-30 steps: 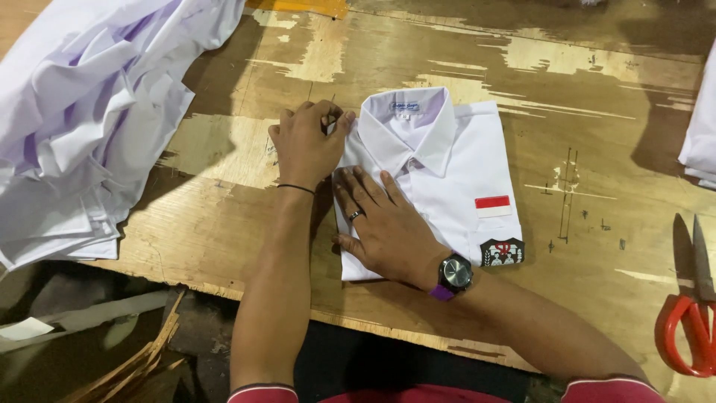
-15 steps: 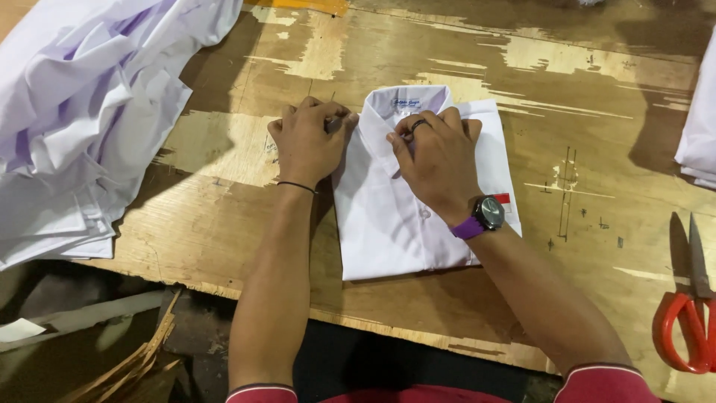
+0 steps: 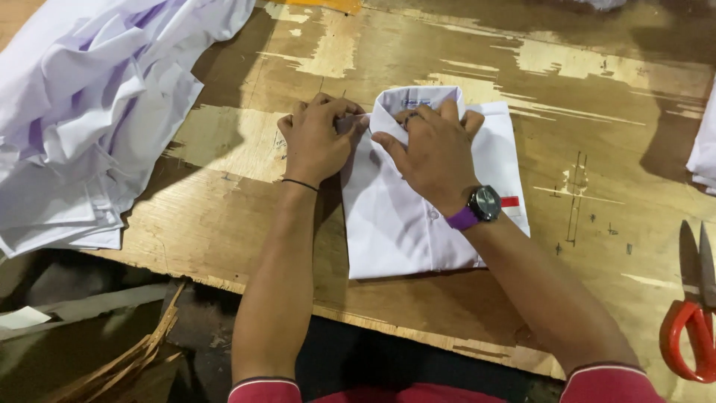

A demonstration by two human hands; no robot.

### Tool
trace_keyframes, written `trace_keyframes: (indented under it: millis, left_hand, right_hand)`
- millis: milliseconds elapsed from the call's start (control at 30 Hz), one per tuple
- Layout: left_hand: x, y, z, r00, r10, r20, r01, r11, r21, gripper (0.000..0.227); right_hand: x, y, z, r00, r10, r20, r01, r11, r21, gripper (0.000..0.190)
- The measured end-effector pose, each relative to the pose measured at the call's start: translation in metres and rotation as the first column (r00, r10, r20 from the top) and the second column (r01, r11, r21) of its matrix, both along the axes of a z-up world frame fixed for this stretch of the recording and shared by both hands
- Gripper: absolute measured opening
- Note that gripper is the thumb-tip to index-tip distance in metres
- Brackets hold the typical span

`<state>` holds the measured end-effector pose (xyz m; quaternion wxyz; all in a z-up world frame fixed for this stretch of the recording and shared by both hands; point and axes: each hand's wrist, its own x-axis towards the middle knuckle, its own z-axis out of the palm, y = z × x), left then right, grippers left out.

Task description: Folding a white collared shirt and trimming loose threads on a wooden workbench in a factory setting.

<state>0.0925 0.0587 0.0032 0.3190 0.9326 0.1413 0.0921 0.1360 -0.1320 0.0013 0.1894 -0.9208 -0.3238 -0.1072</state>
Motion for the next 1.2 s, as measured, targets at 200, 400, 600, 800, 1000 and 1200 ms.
trace_keyframes:
  millis: [200, 400, 600, 800, 1000, 1200]
  left_hand:
    - [0.004, 0.001, 0.0, 0.996, 0.046, -0.076, -0.045, 0.999, 0.01, 0.014]
    - [0.009, 0.002, -0.008, 0.994, 0.067, -0.089, -0.066, 0.998, 0.012, 0.017]
    - [0.012, 0.003, -0.01, 0.992, 0.081, -0.093, -0.085, 0.996, -0.036, 0.019]
    - [0.01, -0.002, 0.002, 0.991, 0.094, -0.094, -0.098, 0.994, -0.039, 0.016]
    - [0.013, 0.0, -0.013, 0.991, 0.107, -0.074, -0.101, 0.992, 0.081, 0.02]
    - [0.013, 0.001, -0.016, 0.991, 0.132, 0.017, -0.132, 0.991, 0.013, 0.031]
  right_hand:
    - [0.015, 0.011, -0.008, 0.972, -0.003, -0.235, 0.027, 0.995, 0.1, 0.043]
    - [0.013, 0.016, -0.011, 0.969, -0.047, -0.241, 0.083, 0.986, 0.142, 0.04]
    - [0.004, 0.02, -0.001, 0.979, -0.039, -0.201, 0.068, 0.988, 0.141, 0.046]
    - [0.003, 0.019, -0.005, 0.991, -0.03, -0.127, 0.044, 0.993, 0.107, 0.042]
    - [0.006, 0.018, -0.025, 1.0, -0.024, -0.02, 0.026, 0.993, 0.113, 0.038]
    - [0.044, -0.039, 0.047, 0.996, 0.08, 0.049, -0.093, 0.897, 0.433, 0.017]
